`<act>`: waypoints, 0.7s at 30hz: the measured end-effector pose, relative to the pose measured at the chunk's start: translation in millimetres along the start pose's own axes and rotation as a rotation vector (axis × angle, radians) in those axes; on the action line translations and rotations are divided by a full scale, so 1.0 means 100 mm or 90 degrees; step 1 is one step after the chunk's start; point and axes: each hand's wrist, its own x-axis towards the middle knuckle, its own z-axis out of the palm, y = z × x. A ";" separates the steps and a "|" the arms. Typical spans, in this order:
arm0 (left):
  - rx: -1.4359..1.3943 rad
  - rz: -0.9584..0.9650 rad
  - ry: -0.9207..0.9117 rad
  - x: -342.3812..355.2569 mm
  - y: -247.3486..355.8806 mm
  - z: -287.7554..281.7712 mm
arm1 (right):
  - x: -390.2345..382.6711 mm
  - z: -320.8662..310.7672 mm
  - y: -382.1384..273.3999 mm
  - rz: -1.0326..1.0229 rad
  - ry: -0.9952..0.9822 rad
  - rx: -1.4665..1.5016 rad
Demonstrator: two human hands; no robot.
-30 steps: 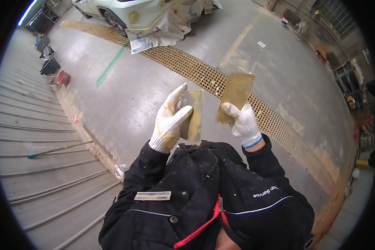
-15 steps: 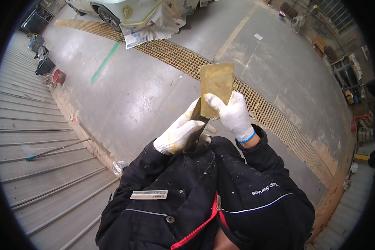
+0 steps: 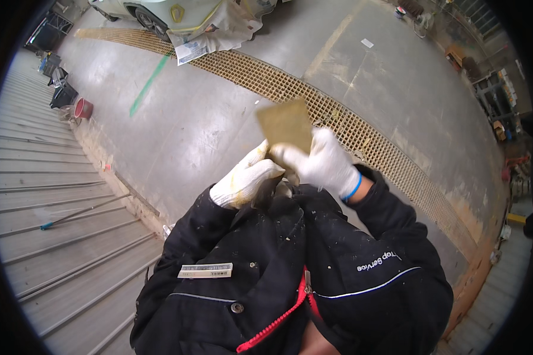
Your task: The person puts on gloves, scoops yellow body filler from a can onto a spreader, and applies it to a sanded area on the front fender of a white car. The person uses a second spreader to smooth and level the filler on the panel.
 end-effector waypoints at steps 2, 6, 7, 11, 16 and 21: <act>-0.025 0.079 -0.060 0.00 0.01 0.03 | 0.10 -0.10 -0.01 -0.106 0.078 0.085; 0.123 0.003 0.029 0.00 -0.04 0.04 | 0.12 -0.21 0.02 -0.160 -0.123 -0.052; 0.120 0.003 0.015 0.01 -0.05 0.03 | 0.11 -0.21 0.03 -0.120 -0.061 -0.043; 0.012 0.006 -0.010 0.04 -0.11 0.01 | 0.12 -0.24 -0.06 -0.077 -0.039 0.025; -0.022 0.063 -0.005 0.01 -0.06 0.02 | 0.33 -0.29 -0.09 -0.128 -0.026 -0.048; 0.199 0.236 0.164 0.04 -0.08 0.04 | 0.44 -0.42 0.05 -0.108 0.178 0.171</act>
